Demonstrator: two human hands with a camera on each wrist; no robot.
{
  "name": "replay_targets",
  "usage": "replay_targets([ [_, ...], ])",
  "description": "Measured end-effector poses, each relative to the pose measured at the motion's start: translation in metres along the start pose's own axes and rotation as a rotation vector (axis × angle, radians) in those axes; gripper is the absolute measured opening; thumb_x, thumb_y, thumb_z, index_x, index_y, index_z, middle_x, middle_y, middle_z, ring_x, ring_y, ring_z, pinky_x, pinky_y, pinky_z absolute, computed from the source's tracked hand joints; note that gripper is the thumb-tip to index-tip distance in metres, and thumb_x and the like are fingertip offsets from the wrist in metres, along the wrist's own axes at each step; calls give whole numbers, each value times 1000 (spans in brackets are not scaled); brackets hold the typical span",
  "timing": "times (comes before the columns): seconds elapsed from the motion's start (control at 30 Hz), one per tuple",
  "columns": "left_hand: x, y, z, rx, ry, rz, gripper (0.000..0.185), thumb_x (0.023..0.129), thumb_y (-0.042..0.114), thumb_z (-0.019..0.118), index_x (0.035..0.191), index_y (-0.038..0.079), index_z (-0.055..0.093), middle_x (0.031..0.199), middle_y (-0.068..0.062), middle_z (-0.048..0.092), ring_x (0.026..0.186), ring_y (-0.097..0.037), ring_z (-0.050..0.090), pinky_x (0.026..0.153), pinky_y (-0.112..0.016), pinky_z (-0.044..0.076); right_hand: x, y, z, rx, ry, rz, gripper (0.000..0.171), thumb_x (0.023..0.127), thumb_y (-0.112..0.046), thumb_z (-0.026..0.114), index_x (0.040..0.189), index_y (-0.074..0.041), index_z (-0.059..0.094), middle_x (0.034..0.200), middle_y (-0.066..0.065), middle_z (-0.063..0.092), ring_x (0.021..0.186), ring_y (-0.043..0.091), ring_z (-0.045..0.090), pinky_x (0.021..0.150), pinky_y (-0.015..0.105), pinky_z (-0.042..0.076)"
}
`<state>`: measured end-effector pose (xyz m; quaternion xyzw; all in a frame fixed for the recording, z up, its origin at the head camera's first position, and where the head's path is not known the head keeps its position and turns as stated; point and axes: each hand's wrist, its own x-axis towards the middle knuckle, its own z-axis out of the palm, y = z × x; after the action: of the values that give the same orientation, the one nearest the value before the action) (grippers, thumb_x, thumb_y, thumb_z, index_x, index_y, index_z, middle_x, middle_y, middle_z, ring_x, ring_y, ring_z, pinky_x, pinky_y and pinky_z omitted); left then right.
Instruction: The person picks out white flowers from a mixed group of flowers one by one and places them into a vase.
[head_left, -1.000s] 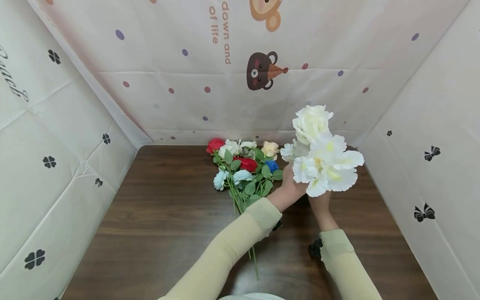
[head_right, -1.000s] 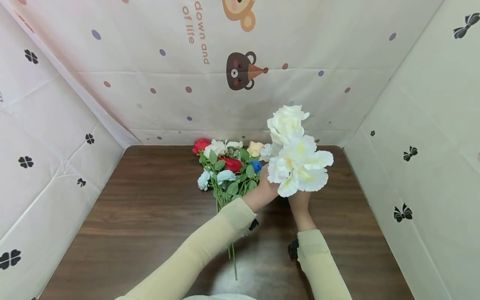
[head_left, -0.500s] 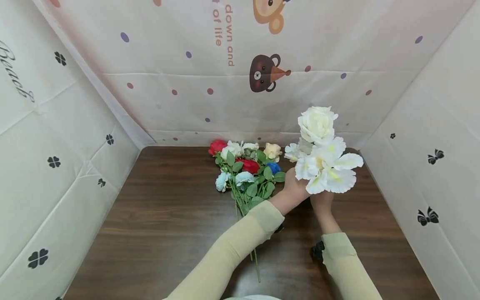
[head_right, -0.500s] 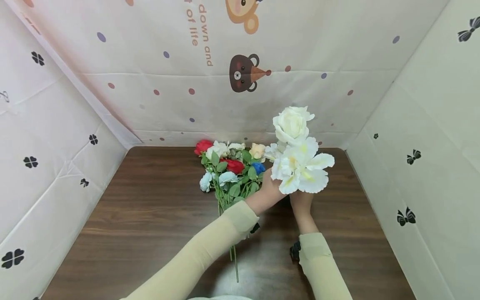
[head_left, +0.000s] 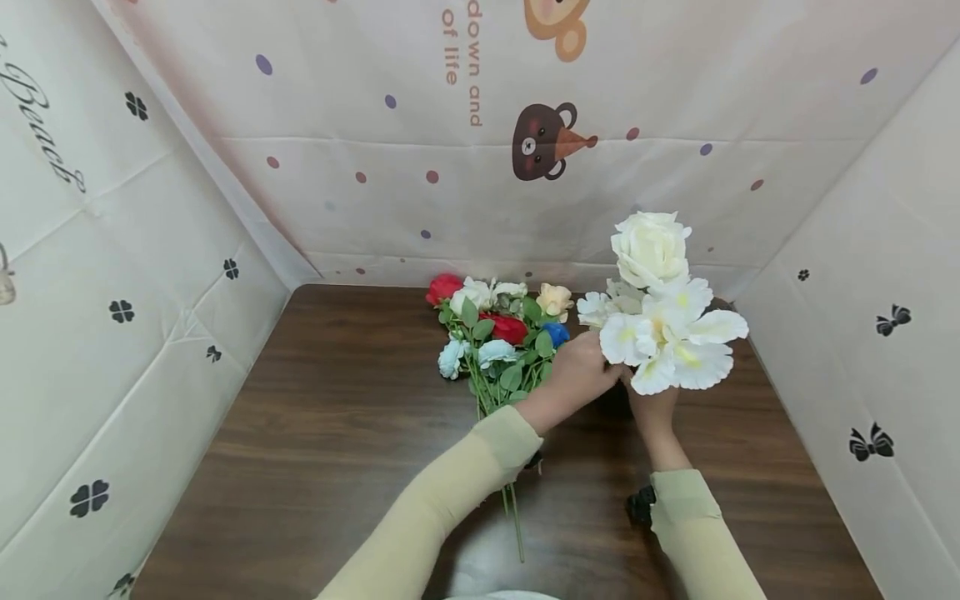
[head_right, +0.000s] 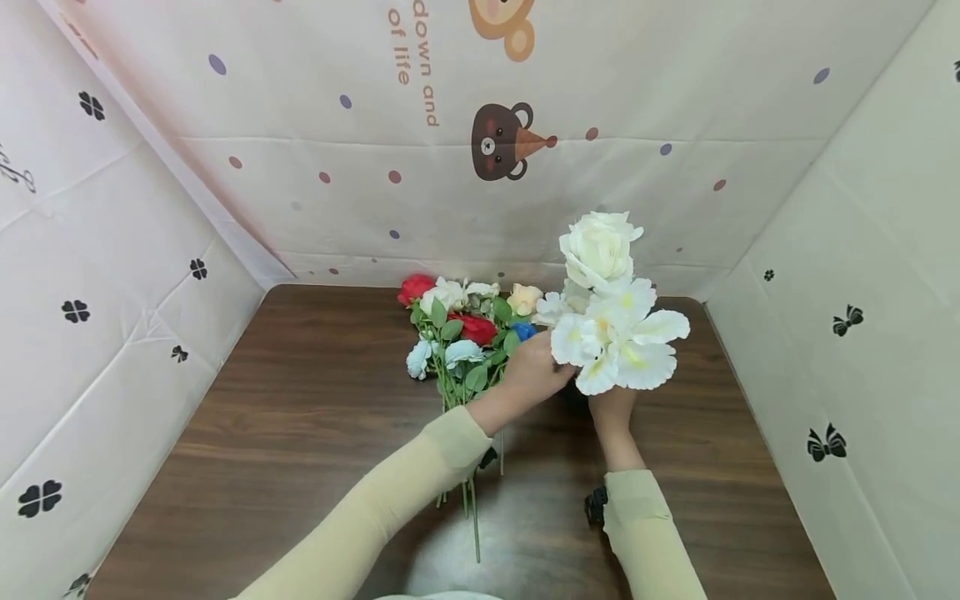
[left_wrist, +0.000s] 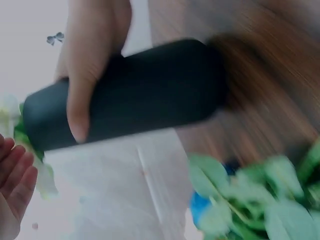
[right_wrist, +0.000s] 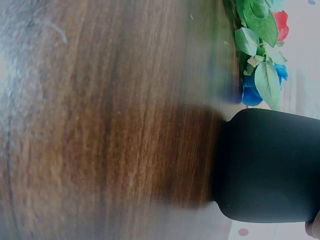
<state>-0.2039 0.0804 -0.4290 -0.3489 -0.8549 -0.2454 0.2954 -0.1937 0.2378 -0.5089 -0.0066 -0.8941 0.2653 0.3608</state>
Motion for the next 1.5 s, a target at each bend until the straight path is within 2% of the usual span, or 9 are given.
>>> replay_targets([
  [0.1, -10, -24, -11, 33, -73, -34, 12, 96, 18, 70, 98, 13, 81, 96, 2, 81, 89, -11, 75, 74, -21, 58, -1, 2, 1, 261, 33, 79, 66, 83, 0, 80, 140, 9, 48, 138, 30, 54, 135, 38, 50, 116, 45, 39],
  [0.2, -22, -59, -21, -20, -230, -245, 20, 101, 19, 64, 110, 12, 80, 103, -3, 81, 85, -13, 76, 72, -23, 59, -2, 5, 3, 317, 47, 90, 69, 86, -6, 81, 145, 3, 47, 143, 25, 54, 140, 25, 47, 116, 26, 34],
  [0.37, -41, -121, -33, -67, -408, -674, 33, 103, 12, 58, 73, 7, 70, 66, -5, 62, 57, -14, 49, 56, -27, 39, -3, 9, 3, 319, 79, 67, 67, 89, -17, 80, 144, 2, 48, 142, 25, 55, 139, 22, 48, 114, 22, 33],
  [0.53, -54, -163, -39, -112, -454, -882, 49, 102, 9, 57, 54, 15, 46, 53, 4, 34, 53, -12, 28, 53, -26, 28, -3, 10, 3, 265, 91, 36, 83, 95, -61, 61, 143, 5, 47, 142, 27, 54, 139, 28, 48, 116, 25, 32],
  [0.63, -56, -174, -40, -149, -470, -934, 52, 102, 11, 58, 52, 15, 45, 51, 5, 35, 52, -12, 30, 53, -26, 29, -1, 12, 4, 257, 102, 22, 87, 95, -65, 56, 142, 7, 47, 141, 29, 54, 139, 25, 48, 117, 23, 31],
  [0.8, -56, -184, -34, -185, -486, -977, 56, 100, 9, 58, 49, 15, 35, 51, 4, 25, 53, -13, 22, 53, -27, 24, 0, 14, 7, 314, 112, 20, 74, 96, -45, 70, 143, 7, 46, 142, 28, 54, 142, 13, 43, 116, 16, 27],
  [0.97, -53, -190, -27, -185, -474, -1037, 51, 94, 2, 52, 51, 16, 28, 54, 4, 16, 53, -12, 14, 51, -28, 19, -1, 13, 8, 296, 120, 14, 88, 94, -65, 58, 143, 7, 46, 142, 28, 53, 142, 11, 42, 117, 17, 27],
  [1.13, -50, -193, -27, -188, -480, -1113, 53, 97, 11, 57, 51, 17, 33, 47, 4, 26, 48, -13, 29, 51, -29, 31, -2, 11, 7, 279, 101, 8, 84, 96, -63, 58, 143, 6, 47, 141, 28, 54, 142, 11, 43, 116, 18, 28],
  [1.5, -46, -193, -26, -158, -622, -1072, 39, 94, 27, 72, 62, 13, 54, 55, 2, 48, 57, -16, 51, 64, -32, 47, -2, 13, 9, 282, 139, -17, 83, 97, -61, 58, 141, 8, 48, 139, 30, 55, 141, 12, 44, 115, 17, 29],
])
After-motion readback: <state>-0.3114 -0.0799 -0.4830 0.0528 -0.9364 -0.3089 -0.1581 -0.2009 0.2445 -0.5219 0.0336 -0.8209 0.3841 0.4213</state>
